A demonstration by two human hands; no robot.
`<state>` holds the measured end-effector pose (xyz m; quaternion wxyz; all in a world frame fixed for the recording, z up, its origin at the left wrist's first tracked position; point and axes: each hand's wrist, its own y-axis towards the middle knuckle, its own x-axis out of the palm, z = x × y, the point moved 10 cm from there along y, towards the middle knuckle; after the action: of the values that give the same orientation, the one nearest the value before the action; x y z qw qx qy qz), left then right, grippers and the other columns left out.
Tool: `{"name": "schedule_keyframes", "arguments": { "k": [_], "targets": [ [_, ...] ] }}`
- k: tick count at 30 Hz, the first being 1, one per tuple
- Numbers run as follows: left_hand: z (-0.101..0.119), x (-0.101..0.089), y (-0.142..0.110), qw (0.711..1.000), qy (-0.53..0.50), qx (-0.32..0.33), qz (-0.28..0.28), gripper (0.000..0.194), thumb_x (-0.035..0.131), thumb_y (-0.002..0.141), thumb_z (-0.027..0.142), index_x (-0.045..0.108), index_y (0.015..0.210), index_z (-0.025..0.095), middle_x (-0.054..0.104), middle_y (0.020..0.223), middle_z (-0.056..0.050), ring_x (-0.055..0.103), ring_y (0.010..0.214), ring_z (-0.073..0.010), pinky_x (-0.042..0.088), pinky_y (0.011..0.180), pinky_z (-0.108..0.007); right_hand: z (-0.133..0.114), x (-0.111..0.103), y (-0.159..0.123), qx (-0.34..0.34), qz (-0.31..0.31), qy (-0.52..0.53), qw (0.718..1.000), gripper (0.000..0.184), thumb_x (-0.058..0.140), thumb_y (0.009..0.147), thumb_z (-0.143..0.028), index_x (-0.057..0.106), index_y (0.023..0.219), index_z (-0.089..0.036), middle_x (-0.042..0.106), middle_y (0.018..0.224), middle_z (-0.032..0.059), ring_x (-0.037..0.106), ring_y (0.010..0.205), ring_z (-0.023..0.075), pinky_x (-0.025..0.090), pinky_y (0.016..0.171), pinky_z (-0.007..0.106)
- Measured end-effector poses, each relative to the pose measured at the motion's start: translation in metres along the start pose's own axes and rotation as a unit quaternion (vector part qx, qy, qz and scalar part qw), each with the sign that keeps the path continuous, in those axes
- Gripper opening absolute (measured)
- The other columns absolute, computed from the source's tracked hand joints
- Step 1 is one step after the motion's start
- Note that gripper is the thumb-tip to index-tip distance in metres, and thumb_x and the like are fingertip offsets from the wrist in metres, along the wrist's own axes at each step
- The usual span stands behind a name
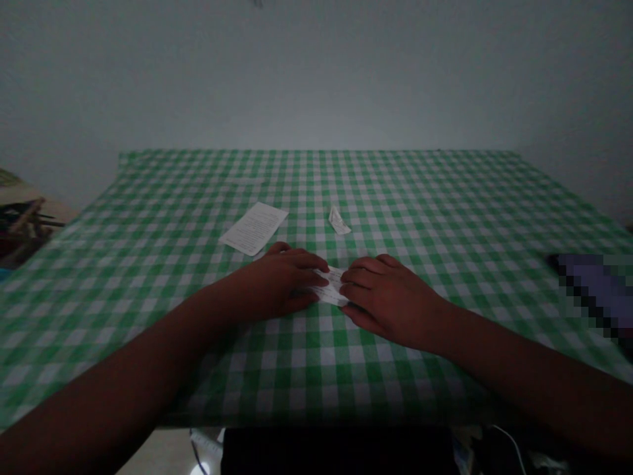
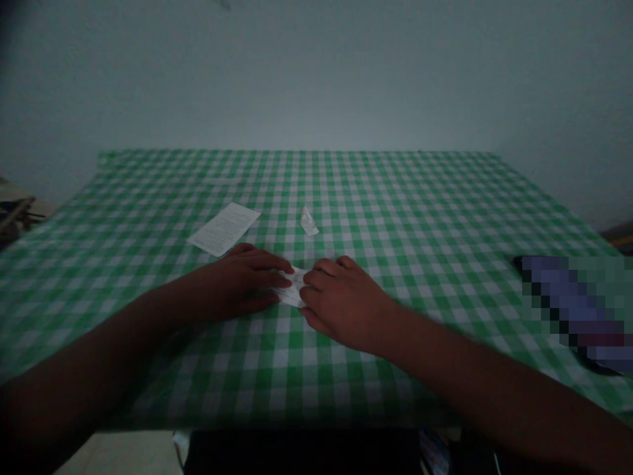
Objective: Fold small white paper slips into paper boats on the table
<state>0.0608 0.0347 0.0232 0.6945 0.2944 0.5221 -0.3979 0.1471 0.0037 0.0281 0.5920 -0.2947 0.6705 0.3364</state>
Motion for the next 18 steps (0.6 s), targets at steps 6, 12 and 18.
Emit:
{"name": "schedule_keyframes", "arguments": {
  "k": [6, 12, 18],
  "targets": [
    [0.003, -0.002, -0.001, 1.0, -0.006, -0.008, -0.005, 0.026, 0.058, 0.094, 0.027, 0.066, 0.119, 0.026, 0.061, 0.138, -0.006, 0.053, 0.128, -0.0256, 0.032, 0.103, -0.043, -0.009, -0.006, -0.002, -0.035, 0.034, -0.02, 0.999, 0.022, 0.051, 0.099, -0.028, 0.071, 0.102, -0.018, 0.07, 0.112, 0.0088, 0.051, 0.114, 0.0304, 0.039, 0.091, 0.047],
    [-0.006, -0.002, -0.001, 0.997, -0.069, -0.037, 0.019, 0.021, 0.058, 0.095, 0.028, 0.07, 0.112, 0.026, 0.062, 0.132, -0.004, 0.057, 0.119, -0.0223, 0.036, 0.104, -0.042, -0.014, -0.004, 0.0, -0.064, 0.029, -0.02, 0.997, 0.022, 0.049, 0.1, -0.021, 0.07, 0.101, -0.015, 0.071, 0.104, 0.0089, 0.054, 0.105, 0.0255, 0.04, 0.091, 0.043],
    [-0.011, 0.004, 0.006, 0.991, -0.106, -0.067, 0.049, 0.016, 0.063, 0.092, 0.029, 0.07, 0.105, 0.023, 0.064, 0.123, -0.005, 0.057, 0.114, -0.0226, 0.039, 0.1, -0.04, 0.0, -0.007, 0.003, -0.025, 0.058, 0.0, 0.998, 0.023, 0.047, 0.1, -0.022, 0.068, 0.098, -0.014, 0.067, 0.098, 0.0092, 0.053, 0.091, 0.0227, 0.042, 0.083, 0.04]
  ]
}}
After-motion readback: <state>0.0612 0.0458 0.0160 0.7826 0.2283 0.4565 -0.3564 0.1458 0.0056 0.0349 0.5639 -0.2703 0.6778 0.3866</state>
